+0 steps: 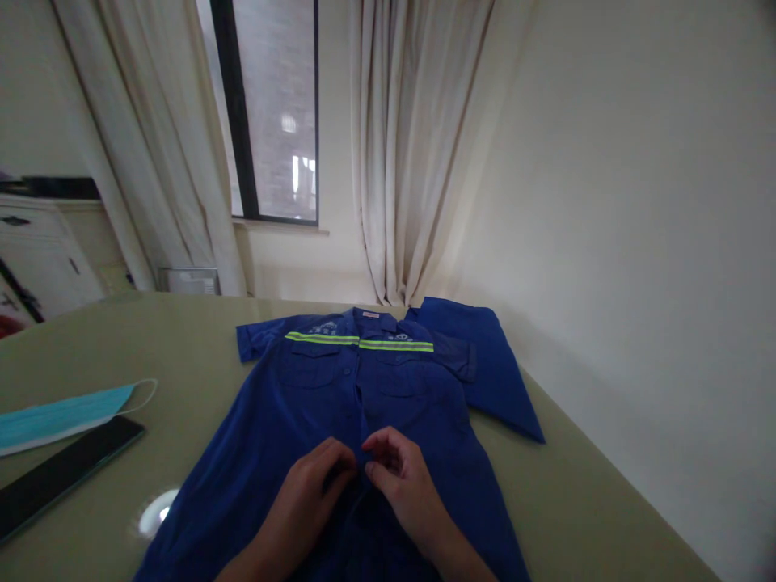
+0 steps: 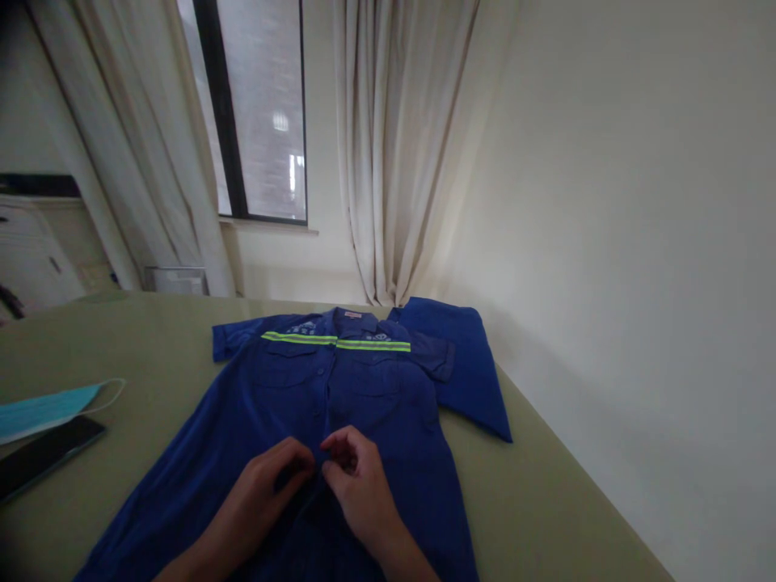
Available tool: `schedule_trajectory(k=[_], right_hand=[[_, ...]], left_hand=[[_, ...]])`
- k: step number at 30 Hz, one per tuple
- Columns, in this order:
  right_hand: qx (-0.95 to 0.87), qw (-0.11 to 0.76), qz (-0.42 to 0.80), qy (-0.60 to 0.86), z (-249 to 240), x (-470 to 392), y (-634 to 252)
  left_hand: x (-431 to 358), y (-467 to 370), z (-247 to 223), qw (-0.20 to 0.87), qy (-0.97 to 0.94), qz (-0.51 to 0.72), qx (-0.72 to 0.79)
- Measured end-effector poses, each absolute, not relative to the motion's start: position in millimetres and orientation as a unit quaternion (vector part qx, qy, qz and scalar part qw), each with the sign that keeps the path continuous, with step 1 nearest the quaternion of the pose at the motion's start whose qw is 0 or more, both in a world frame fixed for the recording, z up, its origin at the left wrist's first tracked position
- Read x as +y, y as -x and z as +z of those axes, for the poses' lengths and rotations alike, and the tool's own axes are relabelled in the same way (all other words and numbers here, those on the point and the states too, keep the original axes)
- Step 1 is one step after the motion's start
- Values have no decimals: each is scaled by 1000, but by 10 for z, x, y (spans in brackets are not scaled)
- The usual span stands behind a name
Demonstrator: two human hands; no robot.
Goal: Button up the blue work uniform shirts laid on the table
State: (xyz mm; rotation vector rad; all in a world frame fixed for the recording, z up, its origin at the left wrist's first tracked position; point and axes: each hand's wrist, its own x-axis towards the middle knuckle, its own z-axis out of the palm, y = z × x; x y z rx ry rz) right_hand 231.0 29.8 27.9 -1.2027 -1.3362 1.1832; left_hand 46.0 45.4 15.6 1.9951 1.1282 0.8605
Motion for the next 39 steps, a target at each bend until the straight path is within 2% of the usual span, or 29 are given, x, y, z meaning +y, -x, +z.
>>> schedule_trajectory(k=[20, 31, 39], right_hand=[[-650, 408, 317, 557, 277, 188, -2187], [-630, 393, 383, 550, 215, 230, -2264], [-611, 423, 403, 535, 364, 206, -2233]], left_hand=[[407, -473, -2, 274, -802, 340, 407], [419, -452, 7, 255, -823, 322, 393], [416, -425, 32, 149, -869, 304, 360]])
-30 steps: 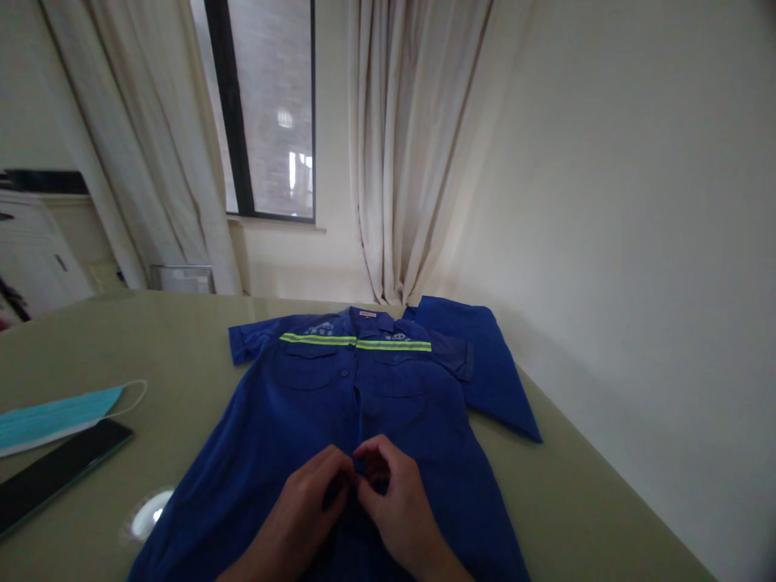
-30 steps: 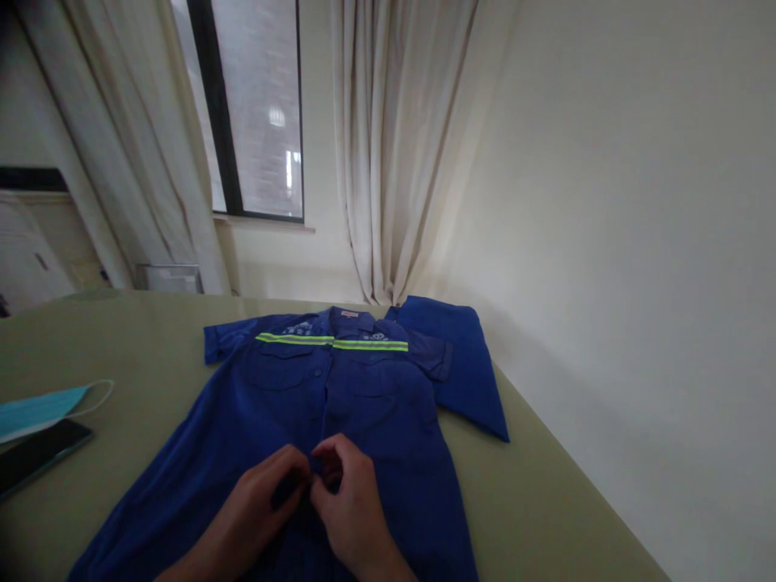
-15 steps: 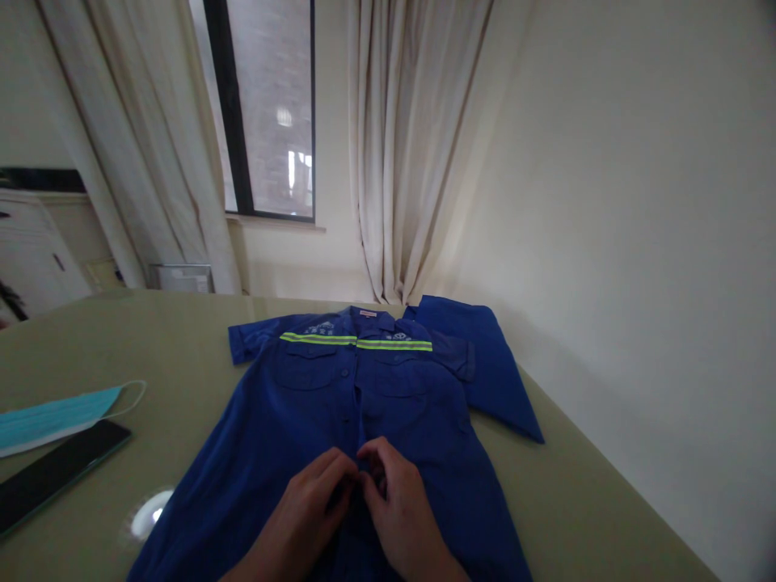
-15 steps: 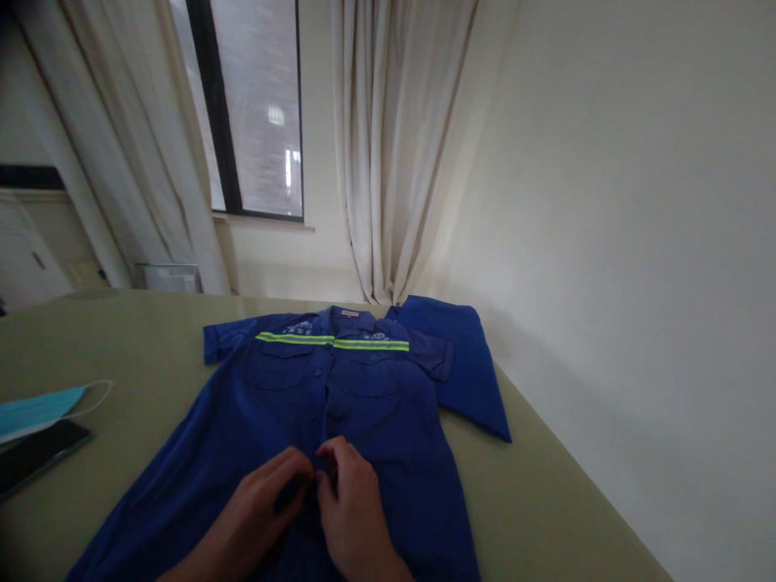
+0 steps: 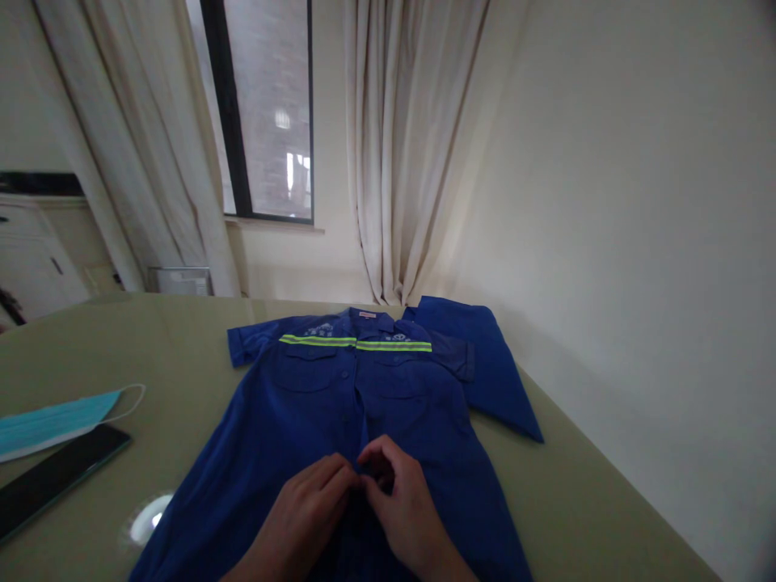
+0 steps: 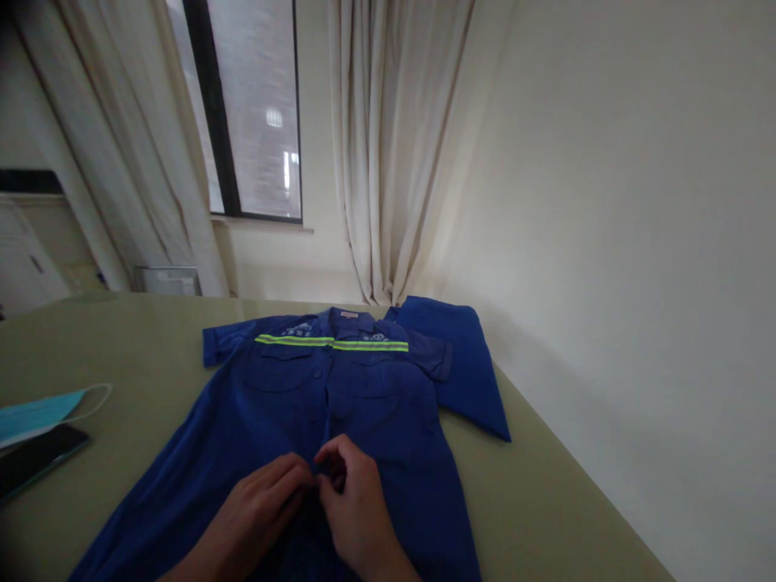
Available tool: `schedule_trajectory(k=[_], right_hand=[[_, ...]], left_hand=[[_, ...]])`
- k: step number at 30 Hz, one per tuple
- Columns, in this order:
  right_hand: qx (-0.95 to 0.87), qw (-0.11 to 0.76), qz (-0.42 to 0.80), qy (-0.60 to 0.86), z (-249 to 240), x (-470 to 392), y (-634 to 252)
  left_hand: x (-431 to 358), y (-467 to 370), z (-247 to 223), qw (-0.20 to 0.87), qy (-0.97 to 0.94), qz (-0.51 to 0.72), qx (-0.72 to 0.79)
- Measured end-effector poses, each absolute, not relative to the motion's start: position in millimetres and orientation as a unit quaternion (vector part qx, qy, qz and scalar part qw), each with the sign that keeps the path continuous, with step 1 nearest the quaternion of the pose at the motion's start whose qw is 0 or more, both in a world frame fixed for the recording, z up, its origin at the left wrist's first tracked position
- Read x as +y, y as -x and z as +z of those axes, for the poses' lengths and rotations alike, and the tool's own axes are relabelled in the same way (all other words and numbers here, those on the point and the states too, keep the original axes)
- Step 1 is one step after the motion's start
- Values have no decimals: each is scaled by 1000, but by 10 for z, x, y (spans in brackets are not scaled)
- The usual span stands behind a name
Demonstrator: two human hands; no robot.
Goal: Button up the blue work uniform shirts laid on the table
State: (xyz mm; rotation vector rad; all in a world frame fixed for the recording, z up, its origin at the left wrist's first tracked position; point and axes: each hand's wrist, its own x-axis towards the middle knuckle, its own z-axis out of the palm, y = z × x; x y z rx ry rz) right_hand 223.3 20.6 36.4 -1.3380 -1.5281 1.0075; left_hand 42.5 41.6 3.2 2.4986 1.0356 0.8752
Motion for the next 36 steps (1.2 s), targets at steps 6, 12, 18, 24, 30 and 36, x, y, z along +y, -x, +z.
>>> schedule_trajectory(k=[6, 12, 18, 24, 30, 36], right_hand=[[-629, 407, 358, 557, 292, 201, -2211], [-640, 407, 349, 551, 270, 192, -2201], [-637, 425, 375, 522, 379, 178, -2217], [-622, 438, 408, 504, 342, 208, -2236], [-604, 436, 414, 523, 313, 244, -2236], [-635, 422, 377, 526, 306, 232, -2251]], left_hand=[[408, -408, 106, 69, -894, 283, 342], [410, -417, 94, 97, -886, 292, 347], [403, -430, 24, 175, -853, 313, 380], [410, -462, 23, 249, -804, 338, 421], [412, -475, 104, 333, -755, 349, 443], [397, -489, 143, 407, -715, 380, 423]])
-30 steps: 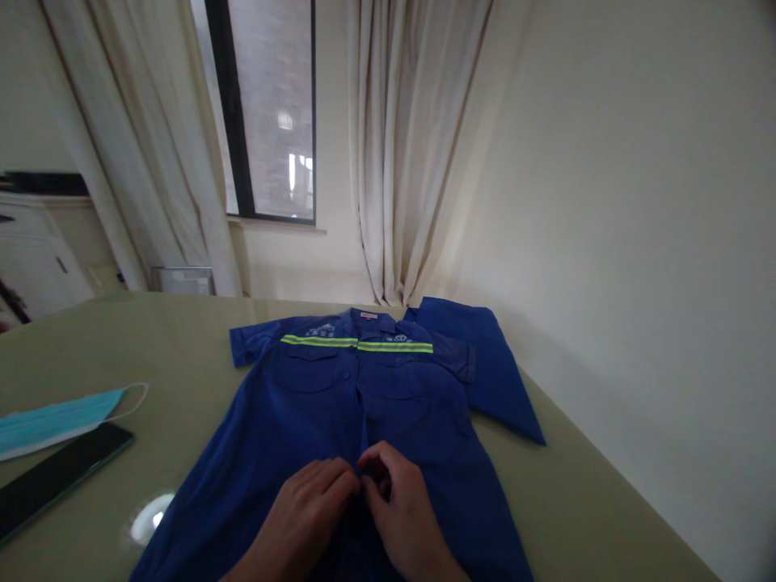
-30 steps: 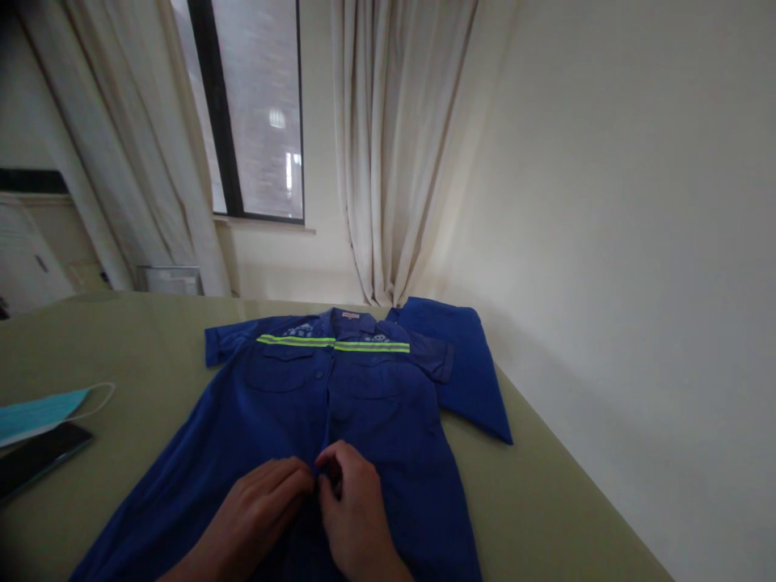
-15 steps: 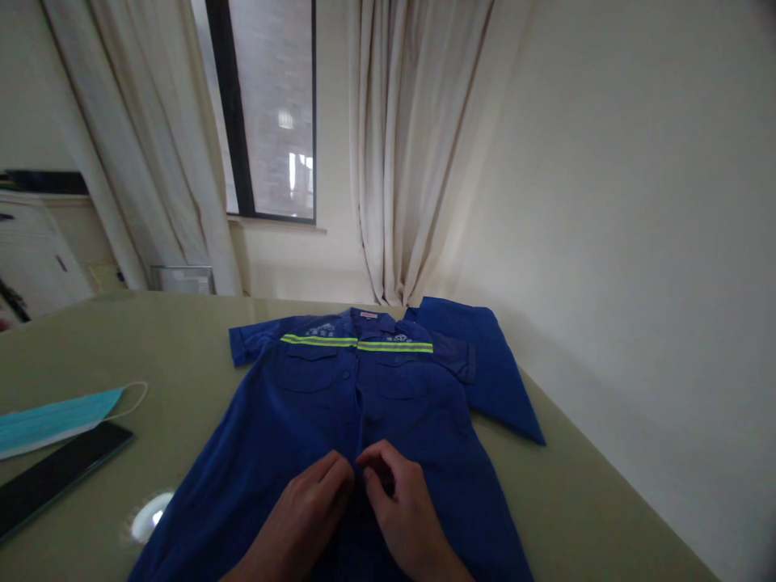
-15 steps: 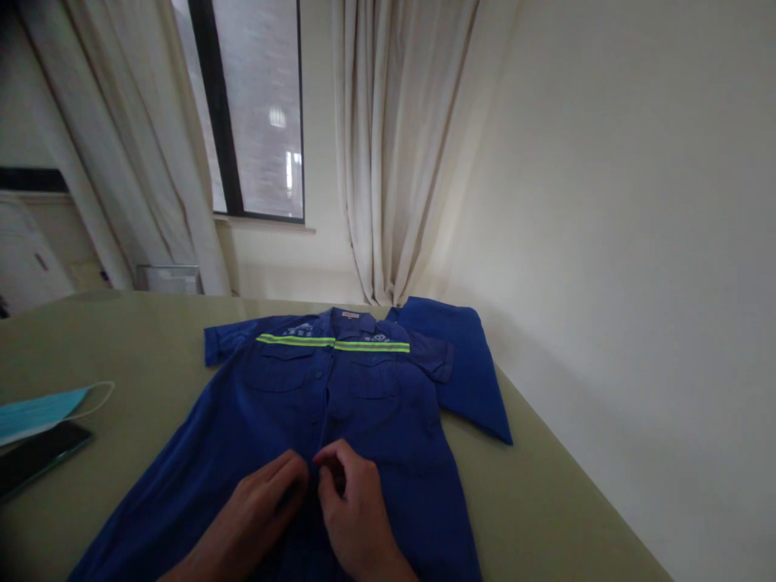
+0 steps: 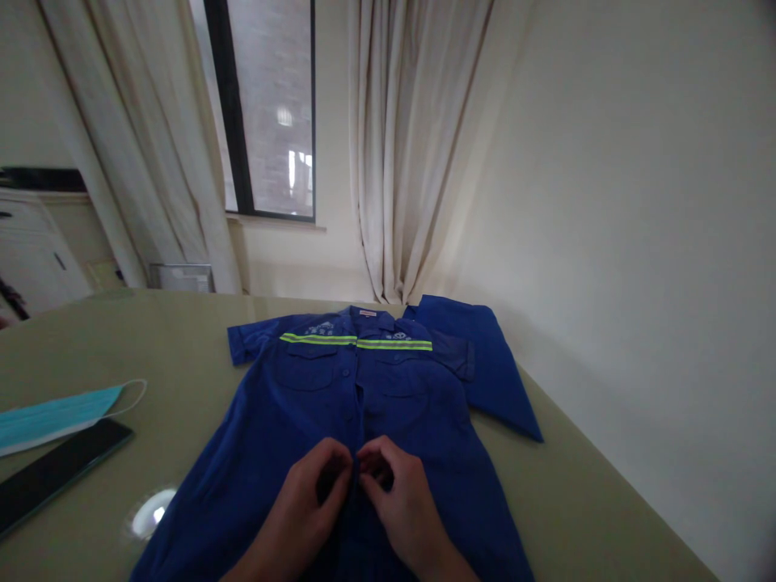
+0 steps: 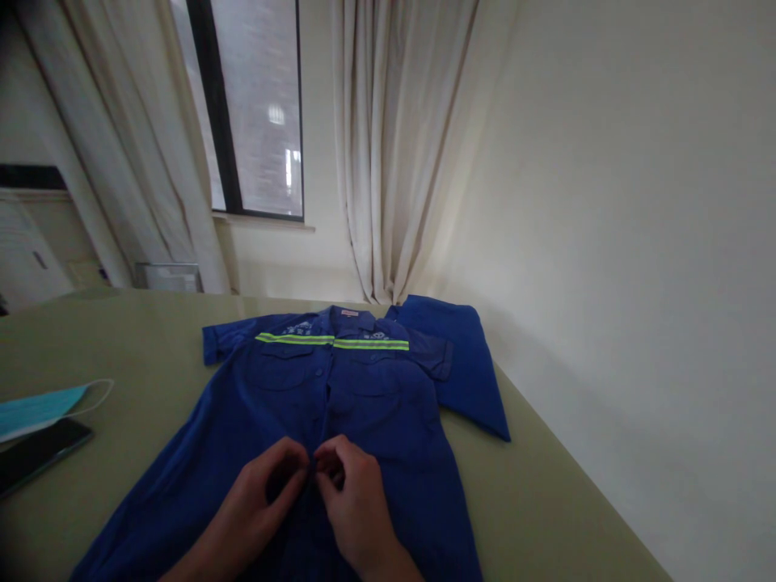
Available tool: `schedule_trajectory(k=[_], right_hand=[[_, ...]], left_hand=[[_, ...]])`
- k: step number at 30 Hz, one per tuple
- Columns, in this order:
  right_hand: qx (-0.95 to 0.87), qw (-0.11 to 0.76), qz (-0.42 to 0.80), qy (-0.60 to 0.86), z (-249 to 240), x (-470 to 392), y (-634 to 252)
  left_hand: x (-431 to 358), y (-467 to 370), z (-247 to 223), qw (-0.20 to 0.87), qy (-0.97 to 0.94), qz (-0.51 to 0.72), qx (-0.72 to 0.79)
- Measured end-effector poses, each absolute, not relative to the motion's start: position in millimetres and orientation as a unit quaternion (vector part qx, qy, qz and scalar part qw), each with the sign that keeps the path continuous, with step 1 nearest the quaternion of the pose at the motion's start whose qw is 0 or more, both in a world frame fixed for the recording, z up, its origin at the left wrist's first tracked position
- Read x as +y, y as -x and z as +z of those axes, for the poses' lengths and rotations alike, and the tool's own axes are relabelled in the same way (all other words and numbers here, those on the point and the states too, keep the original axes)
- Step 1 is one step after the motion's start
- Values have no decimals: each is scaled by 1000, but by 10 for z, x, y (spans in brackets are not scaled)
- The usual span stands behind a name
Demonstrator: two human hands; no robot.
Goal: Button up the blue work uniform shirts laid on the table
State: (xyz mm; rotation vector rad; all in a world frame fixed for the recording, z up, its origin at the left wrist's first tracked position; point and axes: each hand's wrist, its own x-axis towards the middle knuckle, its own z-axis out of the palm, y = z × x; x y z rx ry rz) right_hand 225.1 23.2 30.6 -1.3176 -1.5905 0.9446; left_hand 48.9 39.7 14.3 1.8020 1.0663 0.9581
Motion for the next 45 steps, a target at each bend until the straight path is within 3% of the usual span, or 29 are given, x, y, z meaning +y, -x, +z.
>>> schedule_trajectory(k=[5, 9, 15, 21, 25, 28, 31, 37, 42, 45], right_hand=[[-646, 414, 337, 545, 315, 216, -2258], [-599, 437, 382, 552, 351, 254, -2260], [-446, 485, 516, 547, 270, 357, -2269], [-398, 428, 600, 547, 258, 378, -2346], [-503, 415, 515, 556, 233, 416, -2379], [-641, 408, 326, 562, 190, 401, -2382], [-730, 345, 175, 563, 148, 285, -2375], [-804, 208, 97, 548, 271, 1, -2392], [-741, 184, 68, 642, 493, 210, -2217], [-720, 163, 60, 672, 471, 406, -2045]], left_hand=[[433, -504, 151, 476, -658, 394, 430], [458, -477, 156, 483, -657, 389, 429], [424, -478, 142, 368, -763, 353, 397], [412, -460, 74, 256, -825, 334, 378], [459, -426, 145, 205, -843, 288, 405], [516, -397, 164, 206, -835, 261, 440], [510, -361, 65, 134, -824, 275, 477], [153, -297, -158, 4, -839, 153, 522], [162, -374, 240, 9, -833, 61, 550], [471, -444, 471, 70, -817, 73, 568]])
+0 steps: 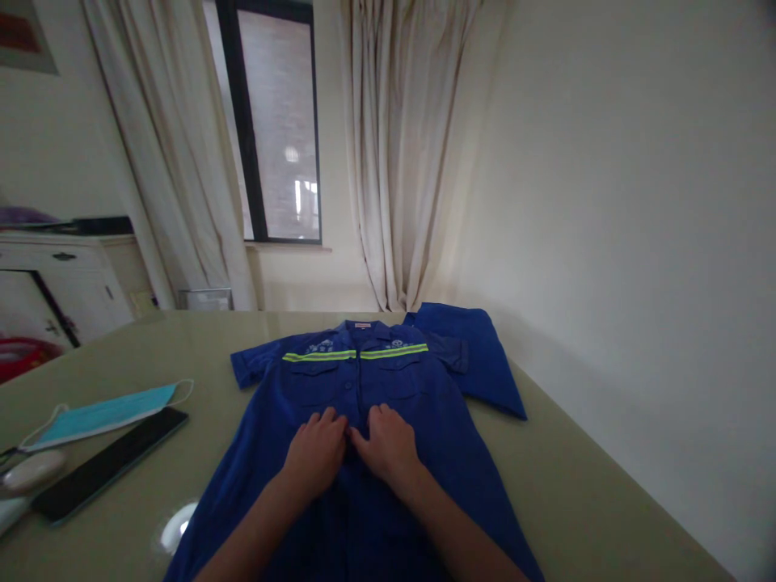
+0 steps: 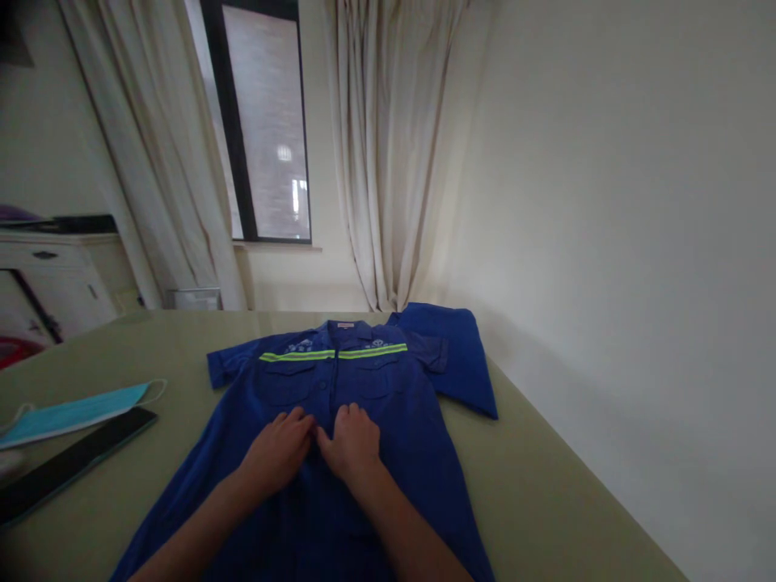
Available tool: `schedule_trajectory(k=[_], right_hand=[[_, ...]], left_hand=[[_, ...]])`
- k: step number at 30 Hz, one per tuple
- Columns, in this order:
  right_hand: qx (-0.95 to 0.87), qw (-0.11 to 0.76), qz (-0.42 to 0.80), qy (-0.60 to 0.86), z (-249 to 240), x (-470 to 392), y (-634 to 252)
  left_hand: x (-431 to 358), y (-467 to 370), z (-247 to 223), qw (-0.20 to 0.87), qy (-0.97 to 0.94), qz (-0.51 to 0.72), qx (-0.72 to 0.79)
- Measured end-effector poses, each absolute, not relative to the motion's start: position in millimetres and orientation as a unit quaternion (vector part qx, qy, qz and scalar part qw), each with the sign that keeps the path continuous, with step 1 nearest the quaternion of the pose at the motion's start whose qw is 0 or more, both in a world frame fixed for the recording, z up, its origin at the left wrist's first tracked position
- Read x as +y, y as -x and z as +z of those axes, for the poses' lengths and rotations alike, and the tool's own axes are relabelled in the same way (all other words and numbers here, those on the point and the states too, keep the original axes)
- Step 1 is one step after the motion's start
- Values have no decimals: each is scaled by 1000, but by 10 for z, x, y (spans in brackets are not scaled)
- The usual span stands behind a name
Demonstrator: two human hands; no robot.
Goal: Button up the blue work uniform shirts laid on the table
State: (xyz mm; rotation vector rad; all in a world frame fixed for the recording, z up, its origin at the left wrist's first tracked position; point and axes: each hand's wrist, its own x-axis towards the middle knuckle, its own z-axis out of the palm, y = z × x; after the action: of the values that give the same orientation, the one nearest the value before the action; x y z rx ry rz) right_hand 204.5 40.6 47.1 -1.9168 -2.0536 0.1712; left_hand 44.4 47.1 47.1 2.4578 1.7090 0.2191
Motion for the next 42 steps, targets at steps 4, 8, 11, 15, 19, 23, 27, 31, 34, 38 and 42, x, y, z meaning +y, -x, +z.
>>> schedule_trajectory(k=[4, 8, 11, 15, 19, 23, 27, 31, 34, 38, 42], right_hand=[[-697, 167, 70, 693, 338, 519, -1975], [-692, 221, 110, 678, 251, 541, -2116], [-668, 327, 191, 640, 213, 591, -2232], [-618, 456, 315, 558, 177, 653, -2261], [-591, 474, 377, 532, 165, 644, -2214], [-583, 469, 385, 540, 160, 625, -2222], [-619, 447, 334, 553, 166, 590, -2233], [-652, 435, 221, 581, 193, 530, -2203], [-659, 432, 225, 573, 199, 509, -2180], [-636, 451, 296, 551, 191, 528, -2181], [-608, 457, 387, 522, 194, 561, -2216]], left_hand=[[862, -472, 462, 182, -793, 129, 566], [946, -496, 277, 205, -783, 153, 567], [882, -521, 164, 207, -789, 219, 535], [815, -525, 98, 211, -800, 276, 490], [791, -517, 87, 223, -797, 321, 460], [773, -514, 81, 228, -791, 340, 454], [761, -519, 91, 231, -788, 348, 452], [760, -522, 94, 230, -784, 366, 446], [760, -519, 72, 220, -791, 364, 440], [748, -519, 64, 204, -804, 353, 434], [729, -538, 110, 194, -802, 341, 450]])
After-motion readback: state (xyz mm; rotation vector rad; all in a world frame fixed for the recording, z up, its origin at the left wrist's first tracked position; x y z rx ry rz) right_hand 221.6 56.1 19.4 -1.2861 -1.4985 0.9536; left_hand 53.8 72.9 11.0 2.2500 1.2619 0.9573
